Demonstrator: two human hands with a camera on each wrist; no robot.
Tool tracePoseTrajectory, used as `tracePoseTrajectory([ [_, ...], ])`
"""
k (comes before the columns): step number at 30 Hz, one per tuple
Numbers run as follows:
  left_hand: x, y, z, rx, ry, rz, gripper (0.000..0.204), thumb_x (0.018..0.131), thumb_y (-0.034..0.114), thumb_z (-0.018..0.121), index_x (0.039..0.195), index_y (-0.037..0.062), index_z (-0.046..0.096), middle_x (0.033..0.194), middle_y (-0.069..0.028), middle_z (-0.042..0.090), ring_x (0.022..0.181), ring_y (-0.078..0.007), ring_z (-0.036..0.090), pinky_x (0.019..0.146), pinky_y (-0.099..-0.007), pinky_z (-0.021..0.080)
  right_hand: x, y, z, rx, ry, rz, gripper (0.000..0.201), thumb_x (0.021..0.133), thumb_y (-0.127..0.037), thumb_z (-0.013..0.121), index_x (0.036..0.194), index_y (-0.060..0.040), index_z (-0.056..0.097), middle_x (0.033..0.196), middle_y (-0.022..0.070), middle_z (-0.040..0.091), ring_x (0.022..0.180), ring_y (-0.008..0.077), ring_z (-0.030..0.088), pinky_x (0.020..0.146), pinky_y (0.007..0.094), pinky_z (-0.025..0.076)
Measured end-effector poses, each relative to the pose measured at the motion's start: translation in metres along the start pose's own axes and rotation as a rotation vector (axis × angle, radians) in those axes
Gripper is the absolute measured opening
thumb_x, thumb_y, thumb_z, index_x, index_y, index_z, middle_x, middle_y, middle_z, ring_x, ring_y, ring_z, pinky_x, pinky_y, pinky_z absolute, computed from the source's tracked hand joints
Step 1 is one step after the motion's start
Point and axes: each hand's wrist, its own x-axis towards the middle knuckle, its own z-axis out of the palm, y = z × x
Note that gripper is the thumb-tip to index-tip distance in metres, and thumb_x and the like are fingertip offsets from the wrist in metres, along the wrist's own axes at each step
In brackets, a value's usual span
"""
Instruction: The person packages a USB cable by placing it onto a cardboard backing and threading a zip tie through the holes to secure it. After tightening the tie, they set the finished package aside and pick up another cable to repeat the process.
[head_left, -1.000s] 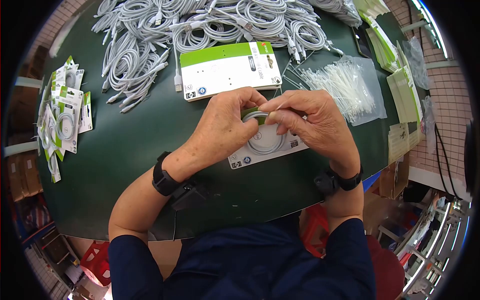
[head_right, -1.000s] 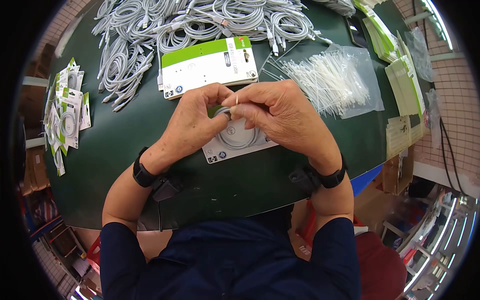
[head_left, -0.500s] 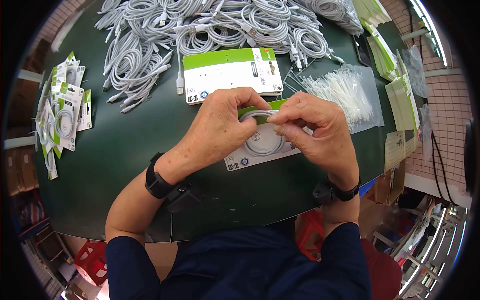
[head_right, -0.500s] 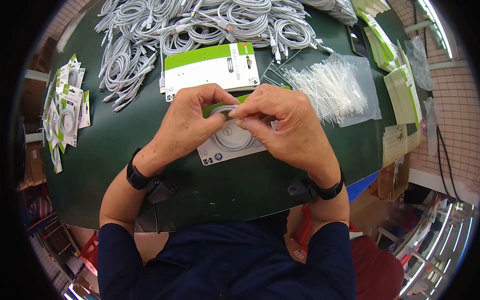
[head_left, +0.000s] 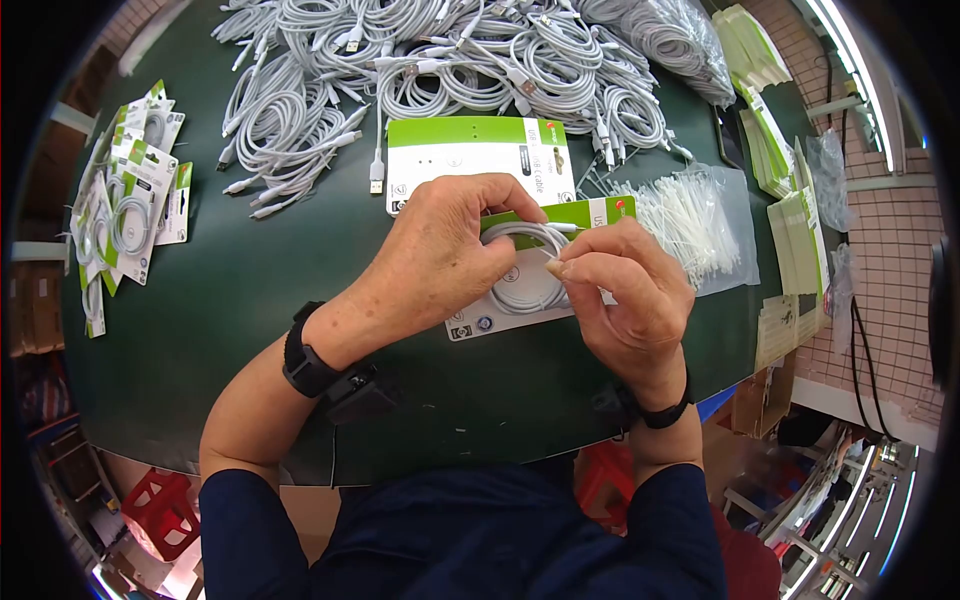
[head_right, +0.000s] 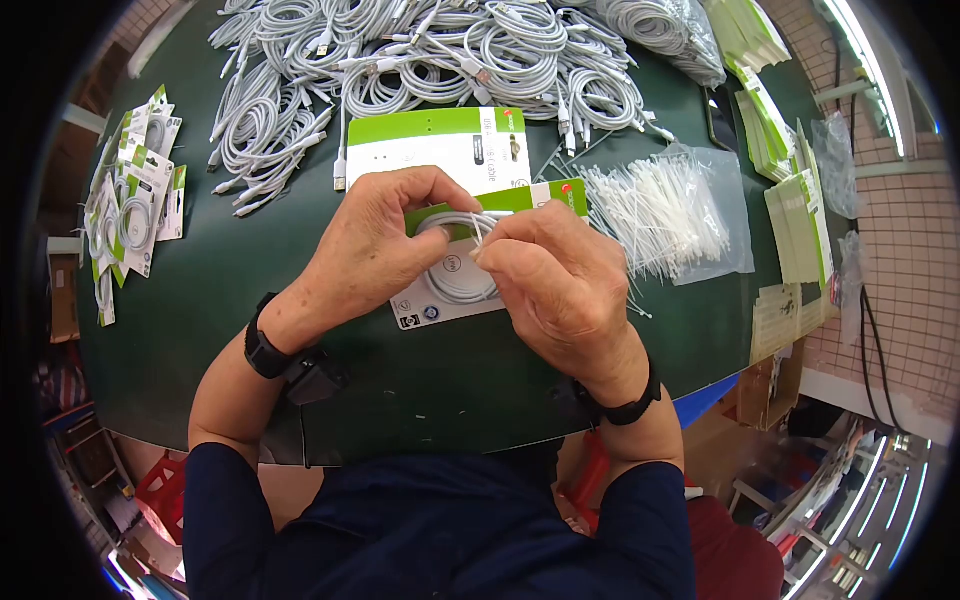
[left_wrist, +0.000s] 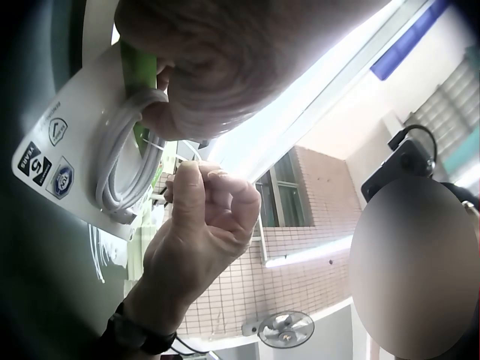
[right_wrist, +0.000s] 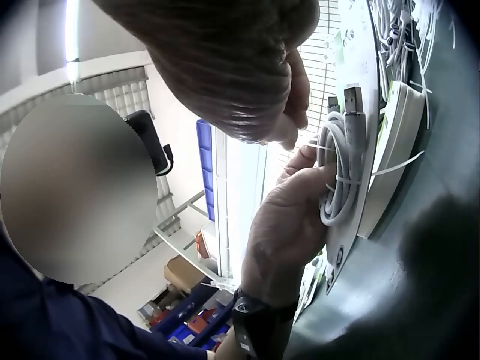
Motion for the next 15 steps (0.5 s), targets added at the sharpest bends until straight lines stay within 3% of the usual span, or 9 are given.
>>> tracePoseTrajectory([
  [15,-0.0005,-0.0004,0.0008,0.007,0.001,-0.021,0.027,0.082,-0.003,0.063,0.106,-0.0036,0.075,0.092,-0.0086,0.076,0.084,-0.0108,0.066,0.079,-0.028,0.055,-0.0009,0.0027,0.0017,-0.032,-0.02,-0.054,0.031,0.065,0.013,0.079,0.088,-0.0052,0.068,0.089,0.0076,0.071,0.071,0.0225,0.067,0.058,0.0331,0.052],
])
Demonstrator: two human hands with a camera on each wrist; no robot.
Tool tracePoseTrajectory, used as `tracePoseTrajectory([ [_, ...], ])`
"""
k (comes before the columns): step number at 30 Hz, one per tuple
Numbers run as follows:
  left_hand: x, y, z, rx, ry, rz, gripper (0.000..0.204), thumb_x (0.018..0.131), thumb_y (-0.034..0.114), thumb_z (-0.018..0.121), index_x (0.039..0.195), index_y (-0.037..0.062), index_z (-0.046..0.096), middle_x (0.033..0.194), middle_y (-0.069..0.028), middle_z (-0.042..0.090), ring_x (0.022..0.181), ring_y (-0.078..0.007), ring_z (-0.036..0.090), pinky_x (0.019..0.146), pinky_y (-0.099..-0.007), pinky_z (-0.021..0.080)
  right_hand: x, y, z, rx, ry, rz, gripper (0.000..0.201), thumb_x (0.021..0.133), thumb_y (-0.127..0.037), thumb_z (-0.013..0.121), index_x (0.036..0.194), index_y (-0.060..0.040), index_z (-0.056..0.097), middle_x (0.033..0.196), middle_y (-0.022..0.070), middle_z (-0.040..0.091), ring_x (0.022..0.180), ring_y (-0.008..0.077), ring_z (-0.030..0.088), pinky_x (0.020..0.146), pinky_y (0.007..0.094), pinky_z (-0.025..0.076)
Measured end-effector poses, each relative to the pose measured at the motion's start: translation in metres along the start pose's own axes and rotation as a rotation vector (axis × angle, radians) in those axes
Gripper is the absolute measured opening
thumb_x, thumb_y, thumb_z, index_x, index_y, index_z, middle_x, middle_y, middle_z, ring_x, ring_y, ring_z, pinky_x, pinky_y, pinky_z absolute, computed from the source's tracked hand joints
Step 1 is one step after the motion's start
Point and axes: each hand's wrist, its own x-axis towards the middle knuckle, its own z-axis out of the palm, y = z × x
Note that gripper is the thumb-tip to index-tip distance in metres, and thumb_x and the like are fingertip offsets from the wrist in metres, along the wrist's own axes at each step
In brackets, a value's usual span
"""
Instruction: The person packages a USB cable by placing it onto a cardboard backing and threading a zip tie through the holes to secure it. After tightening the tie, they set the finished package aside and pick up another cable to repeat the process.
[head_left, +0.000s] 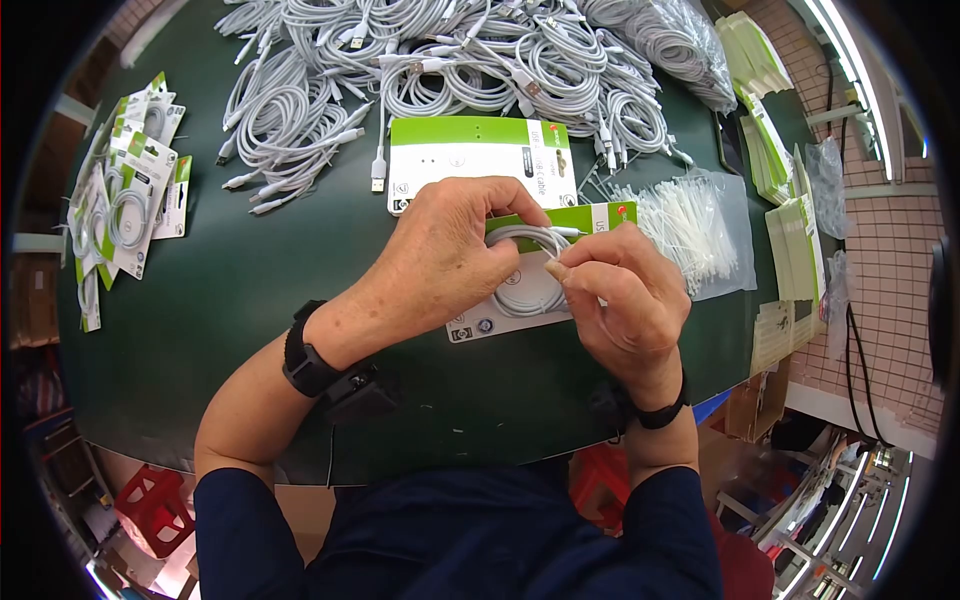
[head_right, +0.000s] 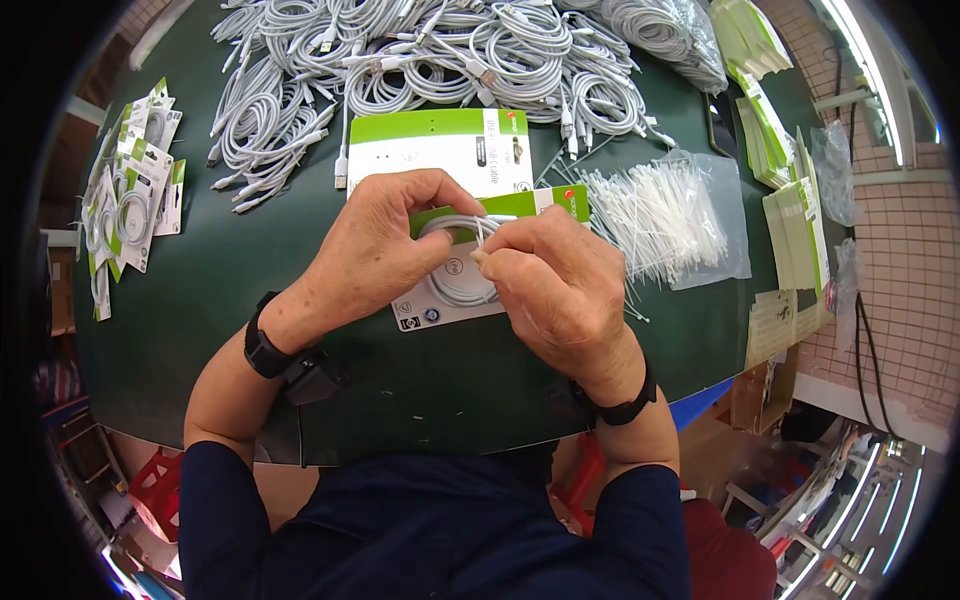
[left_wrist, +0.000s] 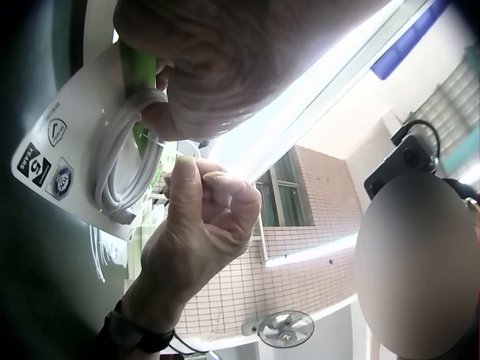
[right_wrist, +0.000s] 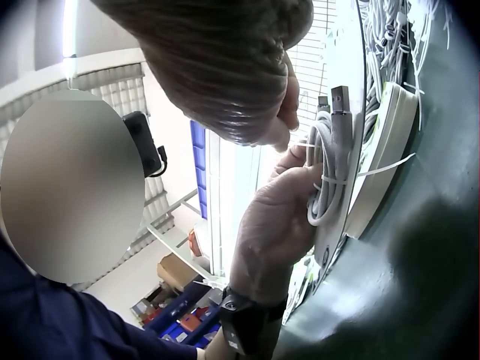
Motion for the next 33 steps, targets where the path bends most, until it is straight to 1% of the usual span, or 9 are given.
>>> tracePoseTrajectory([
  [12,0.0004,-0.001,0.0006,-0.02,-0.005,0.005,0.028,0.081,-0.003,0.063,0.106,-0.0038,0.075,0.092,-0.0085,0.076,0.085,-0.01,0.065,0.079,-0.0272,0.054,0.0017,-0.0008,-0.0015,0.045,-0.004,0.049,0.031,0.067,0.012,0.08,0.089,-0.0059,0.068,0.089,0.0075,0.072,0.071,0.023,0.068,0.057,0.0331,0.051],
  [24,0.0004,-0.0025,0.0017,-0.014,0.0,0.008,0.027,0.081,-0.003,0.063,0.105,-0.0038,0.075,0.093,-0.0089,0.077,0.084,-0.0105,0.065,0.08,-0.0281,0.055,0.0006,0.0008,-0.0005,0.02,-0.024,0.021,0.03,0.067,0.012,0.079,0.089,-0.0056,0.068,0.089,0.0076,0.071,0.071,0.0226,0.068,0.057,0.0331,0.052],
  [33,0.0003,-0.0017,0.002,-0.007,0.005,0.015,0.028,0.081,-0.002,0.064,0.105,-0.0033,0.076,0.091,-0.0092,0.077,0.083,-0.0105,0.066,0.079,-0.0286,0.055,0.0011,0.0025,0.002,-0.016,-0.05,0.011,0.026,0.067,0.011,0.077,0.086,-0.0045,0.068,0.087,0.0064,0.069,0.071,0.0225,0.067,0.057,0.0337,0.051],
])
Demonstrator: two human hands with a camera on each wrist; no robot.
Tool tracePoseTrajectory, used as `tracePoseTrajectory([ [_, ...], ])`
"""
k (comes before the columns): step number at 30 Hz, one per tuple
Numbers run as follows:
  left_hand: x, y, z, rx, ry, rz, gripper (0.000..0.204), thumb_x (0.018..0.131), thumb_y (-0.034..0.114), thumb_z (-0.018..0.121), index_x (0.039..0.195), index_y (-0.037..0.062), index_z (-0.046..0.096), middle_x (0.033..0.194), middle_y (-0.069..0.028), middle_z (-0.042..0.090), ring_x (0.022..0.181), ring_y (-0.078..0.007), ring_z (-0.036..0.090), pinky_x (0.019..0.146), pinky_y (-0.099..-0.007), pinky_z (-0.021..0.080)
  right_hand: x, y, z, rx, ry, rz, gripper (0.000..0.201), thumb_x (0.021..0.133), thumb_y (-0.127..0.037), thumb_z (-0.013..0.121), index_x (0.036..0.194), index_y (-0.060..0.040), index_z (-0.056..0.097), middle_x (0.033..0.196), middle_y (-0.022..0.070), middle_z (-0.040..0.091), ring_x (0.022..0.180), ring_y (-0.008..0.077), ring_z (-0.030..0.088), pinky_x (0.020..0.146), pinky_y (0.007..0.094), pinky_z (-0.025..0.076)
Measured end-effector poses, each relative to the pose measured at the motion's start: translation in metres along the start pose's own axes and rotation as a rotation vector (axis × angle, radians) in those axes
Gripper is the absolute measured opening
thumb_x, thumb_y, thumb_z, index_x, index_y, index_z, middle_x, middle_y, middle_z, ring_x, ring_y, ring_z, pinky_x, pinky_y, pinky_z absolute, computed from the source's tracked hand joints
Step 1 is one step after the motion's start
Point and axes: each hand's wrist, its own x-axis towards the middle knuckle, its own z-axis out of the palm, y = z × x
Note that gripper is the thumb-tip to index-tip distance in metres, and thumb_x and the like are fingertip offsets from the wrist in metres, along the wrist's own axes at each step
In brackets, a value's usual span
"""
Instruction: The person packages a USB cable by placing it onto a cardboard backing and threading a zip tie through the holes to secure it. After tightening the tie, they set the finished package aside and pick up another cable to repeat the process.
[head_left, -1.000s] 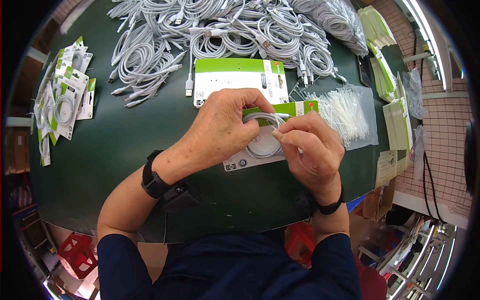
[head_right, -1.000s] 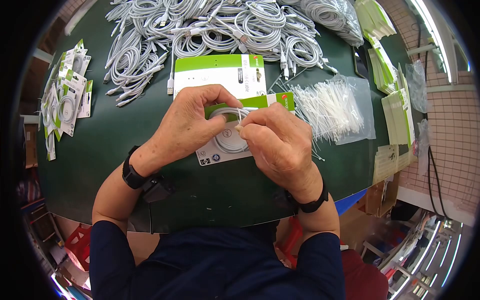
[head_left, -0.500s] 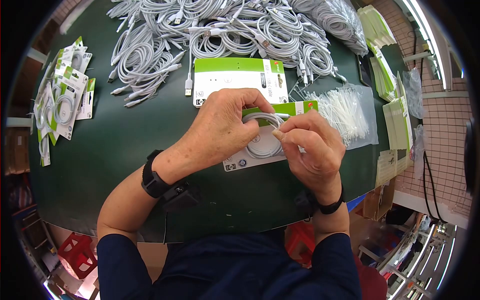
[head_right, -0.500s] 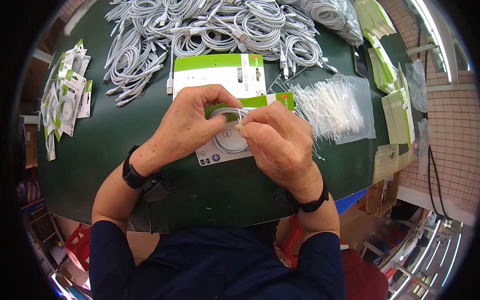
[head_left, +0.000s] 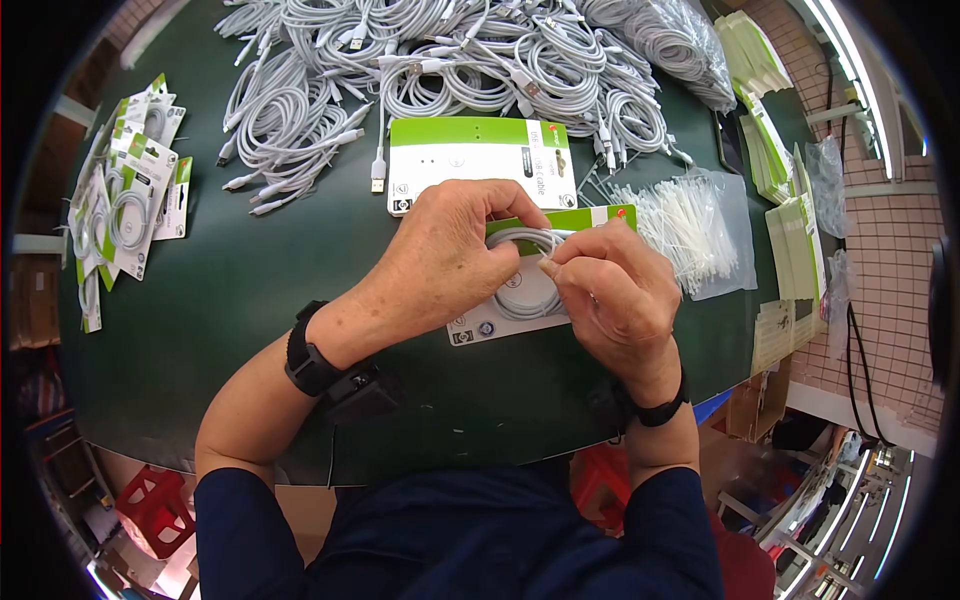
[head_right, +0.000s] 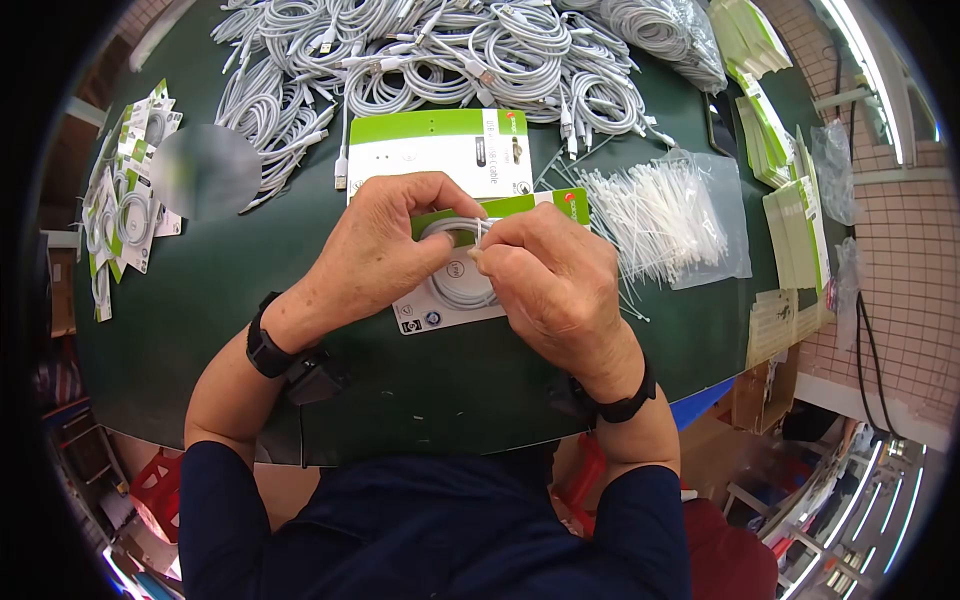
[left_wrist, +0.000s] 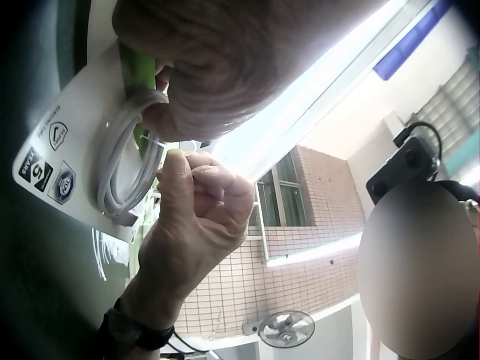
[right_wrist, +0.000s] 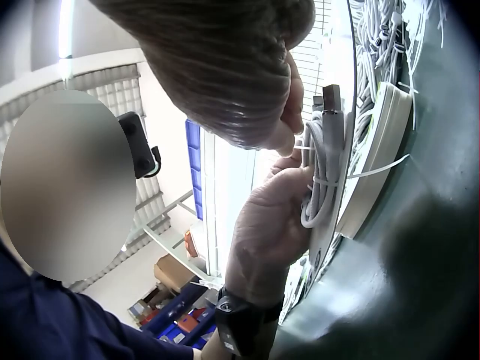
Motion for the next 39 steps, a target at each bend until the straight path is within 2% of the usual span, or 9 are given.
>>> tracePoseTrajectory([
  [11,0.0,0.0,0.001,0.029,-0.017,-0.008,0.026,0.081,-0.002,0.064,0.105,-0.0037,0.075,0.093,-0.0091,0.077,0.086,-0.011,0.067,0.081,-0.0288,0.055,0.001,0.007,0.009,-0.12,-0.071,-0.092,0.017,0.071,-0.004,0.074,0.083,-0.0092,0.063,0.085,0.0023,0.062,0.074,0.023,0.061,0.06,0.0364,0.051],
  [14,0.0,-0.01,0.006,-0.083,0.018,0.047,0.028,0.08,-0.001,0.062,0.104,-0.0049,0.075,0.089,-0.0132,0.076,0.082,-0.0158,0.071,0.076,-0.031,0.056,0.001,0.008,0.007,-0.182,-0.076,-0.143,0.012,0.073,-0.012,0.07,0.079,-0.0104,0.06,0.083,0.0028,0.057,0.075,0.0228,0.06,0.062,0.0367,0.05],
  [17,0.0,-0.004,0.0,-0.058,-0.033,-0.031,0.027,0.078,-0.001,0.064,0.103,-0.0064,0.074,0.096,-0.0109,0.076,0.094,-0.0142,0.069,0.086,-0.0299,0.055,0.001,0.006,0.009,-0.172,-0.011,-0.193,0.013,0.073,-0.015,0.066,0.077,-0.0119,0.054,0.082,0.0026,0.054,0.074,0.0228,0.058,0.062,0.0371,0.049],
  [19,0.0,-0.006,-0.001,-0.109,-0.042,-0.061,0.02,0.078,-0.003,0.072,0.098,-0.0024,0.071,0.095,-0.0034,0.072,0.092,-0.0117,0.065,0.087,-0.028,0.052,-0.003,0.009,0.011,-0.189,0.007,-0.214,0.01,0.074,-0.014,0.067,0.08,-0.0116,0.059,0.091,0.0017,0.061,0.081,0.0225,0.062,0.065,0.0372,0.052],
  [23,0.0,-0.017,-0.005,-0.205,-0.047,-0.058,0.018,0.087,0.0,0.077,0.102,0.0,0.067,0.098,-0.0027,0.071,0.093,-0.009,0.063,0.086,-0.0256,0.049,-0.01,0.018,0.018,-0.2,0.008,-0.15,0.014,0.076,-0.019,0.073,0.082,-0.0119,0.063,0.092,0.0019,0.064,0.083,0.0249,0.064,0.065,0.0395,0.054],
  [28,0.003,-0.019,-0.016,-0.136,-0.016,0.069,0.015,0.095,0.001,0.071,0.108,0.0007,0.064,0.102,-0.0055,0.07,0.09,-0.0099,0.064,0.082,-0.0232,0.049,0.0,0.03,-0.011,-0.001,0.414,0.008,0.014,0.082,-0.012,0.078,0.085,-0.0095,0.065,0.087,0.0063,0.062,0.081,0.0262,0.068,0.062,0.0432,0.054],
  [31,0.003,-0.016,-0.031,-0.145,-0.004,0.069,0.017,0.095,0.0,0.07,0.111,0.0006,0.063,0.103,-0.0061,0.069,0.091,-0.0101,0.063,0.083,-0.0234,0.049,0.004,0.05,-0.03,0.168,0.651,0.214,0.011,0.083,-0.006,0.076,0.089,-0.0032,0.068,0.088,0.0111,0.068,0.075,0.0289,0.069,0.066,0.0385,0.055],
  [34,0.002,-0.017,-0.039,-0.181,0.004,0.097,0.017,0.098,0.001,0.069,0.114,0.002,0.062,0.104,-0.0054,0.068,0.092,-0.0103,0.063,0.084,-0.0238,0.049,-0.001,0.067,-0.021,0.366,0.501,0.282,0.013,0.082,-0.003,0.075,0.093,0.0008,0.068,0.089,0.0144,0.072,0.074,0.0305,0.068,0.067,0.0364,0.054],
  [39,0.003,-0.024,-0.047,-0.218,0.013,0.156,0.019,0.099,0.004,0.071,0.115,0.0025,0.062,0.107,-0.0056,0.068,0.097,-0.0112,0.063,0.089,-0.0255,0.049,-0.008,0.054,0.026,0.53,0.125,0.055,0.023,0.081,-0.012,0.08,0.095,0.0032,0.069,0.088,0.0178,0.072,0.07,0.0316,0.064,0.065,0.0395,0.052],
])
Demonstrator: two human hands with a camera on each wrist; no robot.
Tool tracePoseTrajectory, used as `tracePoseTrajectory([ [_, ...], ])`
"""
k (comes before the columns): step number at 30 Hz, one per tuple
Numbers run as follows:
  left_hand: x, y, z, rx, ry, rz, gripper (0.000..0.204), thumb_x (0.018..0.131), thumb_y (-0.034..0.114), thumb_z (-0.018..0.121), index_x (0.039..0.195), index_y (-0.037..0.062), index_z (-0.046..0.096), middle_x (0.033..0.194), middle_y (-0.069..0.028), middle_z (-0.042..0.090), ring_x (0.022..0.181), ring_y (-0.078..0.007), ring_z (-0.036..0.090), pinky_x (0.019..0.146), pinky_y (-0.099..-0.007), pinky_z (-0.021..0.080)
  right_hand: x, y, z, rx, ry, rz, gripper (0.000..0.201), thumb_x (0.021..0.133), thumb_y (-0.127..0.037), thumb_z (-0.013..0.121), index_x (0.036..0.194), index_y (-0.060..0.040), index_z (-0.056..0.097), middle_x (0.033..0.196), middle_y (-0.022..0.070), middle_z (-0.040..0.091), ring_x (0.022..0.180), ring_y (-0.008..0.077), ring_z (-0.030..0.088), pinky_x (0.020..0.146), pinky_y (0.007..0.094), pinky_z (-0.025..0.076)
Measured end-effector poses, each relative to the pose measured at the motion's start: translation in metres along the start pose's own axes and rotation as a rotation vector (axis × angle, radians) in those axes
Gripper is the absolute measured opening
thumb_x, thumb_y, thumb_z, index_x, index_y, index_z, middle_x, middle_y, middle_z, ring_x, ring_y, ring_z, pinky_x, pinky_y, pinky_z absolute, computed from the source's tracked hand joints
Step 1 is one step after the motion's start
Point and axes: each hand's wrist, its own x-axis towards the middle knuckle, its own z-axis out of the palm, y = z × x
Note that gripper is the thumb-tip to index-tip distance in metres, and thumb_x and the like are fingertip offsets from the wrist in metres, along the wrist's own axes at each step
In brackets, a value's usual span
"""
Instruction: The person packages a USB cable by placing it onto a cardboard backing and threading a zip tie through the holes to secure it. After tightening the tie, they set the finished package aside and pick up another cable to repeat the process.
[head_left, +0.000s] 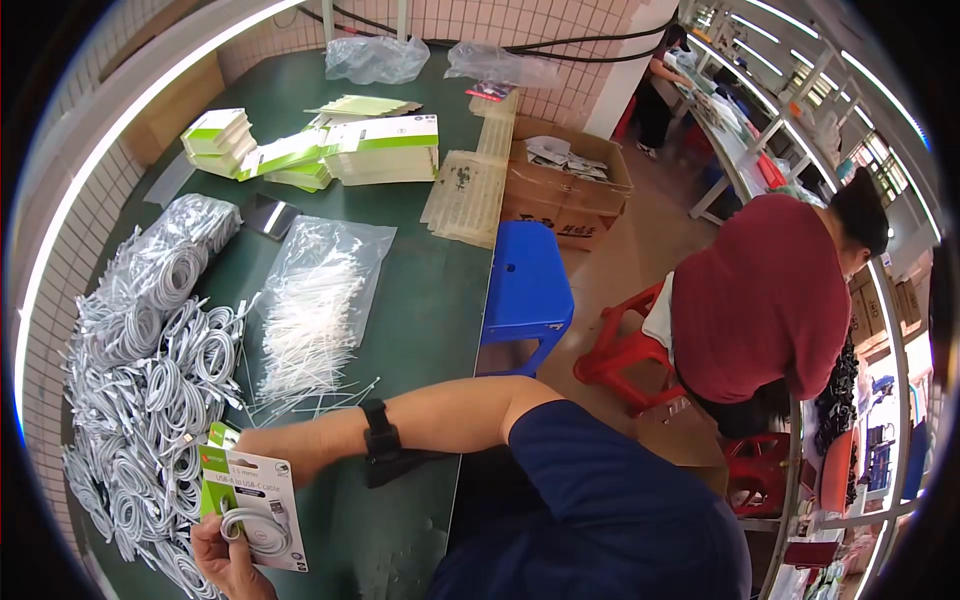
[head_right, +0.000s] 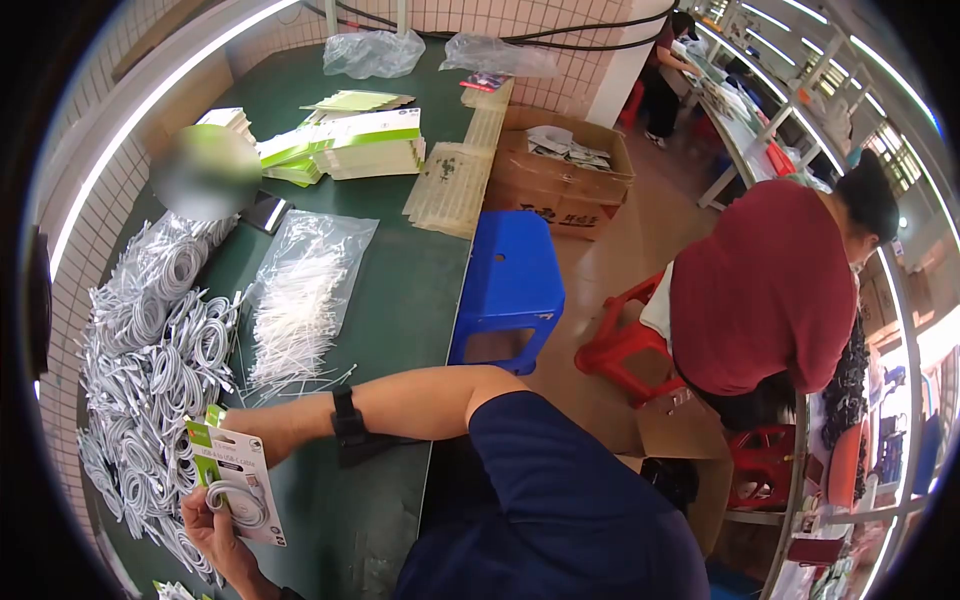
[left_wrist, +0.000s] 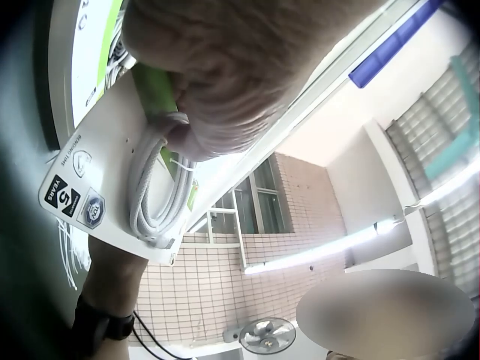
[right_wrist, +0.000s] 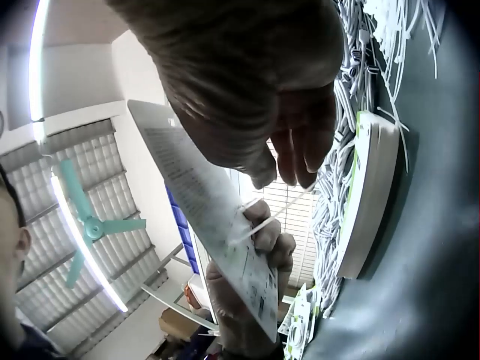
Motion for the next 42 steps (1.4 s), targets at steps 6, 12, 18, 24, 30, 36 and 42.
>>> tracePoseTrajectory([
  [6,-0.002,0.006,0.008,0.048,-0.011,0.025,0.019,0.099,0.006,0.072,0.115,0.0021,0.062,0.108,-0.0065,0.067,0.098,-0.0114,0.062,0.092,-0.0266,0.048,-0.006,0.008,0.018,-0.017,0.003,-0.106,0.033,0.076,-0.022,0.085,0.091,0.002,0.067,0.087,0.0202,0.07,0.066,0.0328,0.061,0.062,0.0405,0.05],
  [12,-0.002,0.004,0.016,0.041,-0.055,0.019,0.017,0.097,0.002,0.07,0.112,0.0021,0.061,0.106,-0.006,0.066,0.096,-0.0118,0.062,0.091,-0.0266,0.048,-0.008,0.017,0.014,-0.293,-0.075,-0.023,0.032,0.071,-0.029,0.086,0.082,-0.0047,0.069,0.081,0.0158,0.07,0.067,0.0368,0.064,0.06,0.0427,0.051],
  [18,-0.01,0.01,0.028,0.055,-0.109,0.009,0.019,0.094,-0.006,0.065,0.112,0.0006,0.06,0.111,-0.0089,0.065,0.099,-0.0133,0.062,0.093,-0.0277,0.049,-0.005,0.021,0.01,-0.387,-0.049,-0.048,0.023,0.075,-0.027,0.077,0.071,-0.0083,0.064,0.073,0.009,0.065,0.066,0.0316,0.064,0.056,0.0413,0.049],
  [24,-0.012,0.019,0.041,0.3,-0.236,0.1,0.039,0.083,-0.016,0.058,0.121,-0.0044,0.061,0.115,-0.013,0.065,0.105,-0.0205,0.065,0.097,-0.0317,0.05,0.002,0.012,-0.003,-0.449,0.006,-0.131,0.014,0.068,-0.017,0.072,0.064,-0.0087,0.061,0.069,0.0057,0.061,0.066,0.0294,0.064,0.056,0.0414,0.049],
  [30,-0.014,0.061,0.063,0.869,-0.368,0.395,0.057,0.068,-0.017,0.058,0.122,-0.0012,0.068,0.11,-0.0196,0.066,0.103,-0.038,0.067,0.095,-0.0411,0.052,0.001,0.009,-0.005,-0.385,-0.017,-0.083,0.003,0.063,-0.009,0.066,0.064,-0.0072,0.064,0.067,0.0095,0.062,0.065,0.0331,0.064,0.058,0.0423,0.051],
  [36,-0.017,0.064,0.075,0.804,-0.303,0.373,0.033,0.077,-0.004,0.082,0.108,0.0011,0.072,0.099,-0.0136,0.07,0.081,-0.0251,0.068,0.076,-0.0333,0.053,-0.003,-0.002,-0.008,-0.332,-0.048,-0.058,0.008,0.07,-0.01,0.067,0.064,-0.0082,0.062,0.07,0.0118,0.062,0.066,0.0384,0.063,0.06,0.0465,0.05],
  [42,-0.011,0.056,0.073,0.737,-0.271,0.372,0.026,0.076,-0.002,0.081,0.1,0.0036,0.073,0.087,-0.0115,0.065,0.08,-0.0304,0.066,0.068,-0.0396,0.052,-0.006,0.009,-0.016,-0.415,-0.154,-0.009,0.003,0.077,-0.008,0.068,0.077,-0.0074,0.07,0.078,0.0095,0.068,0.072,0.0332,0.068,0.064,0.0418,0.056],
])
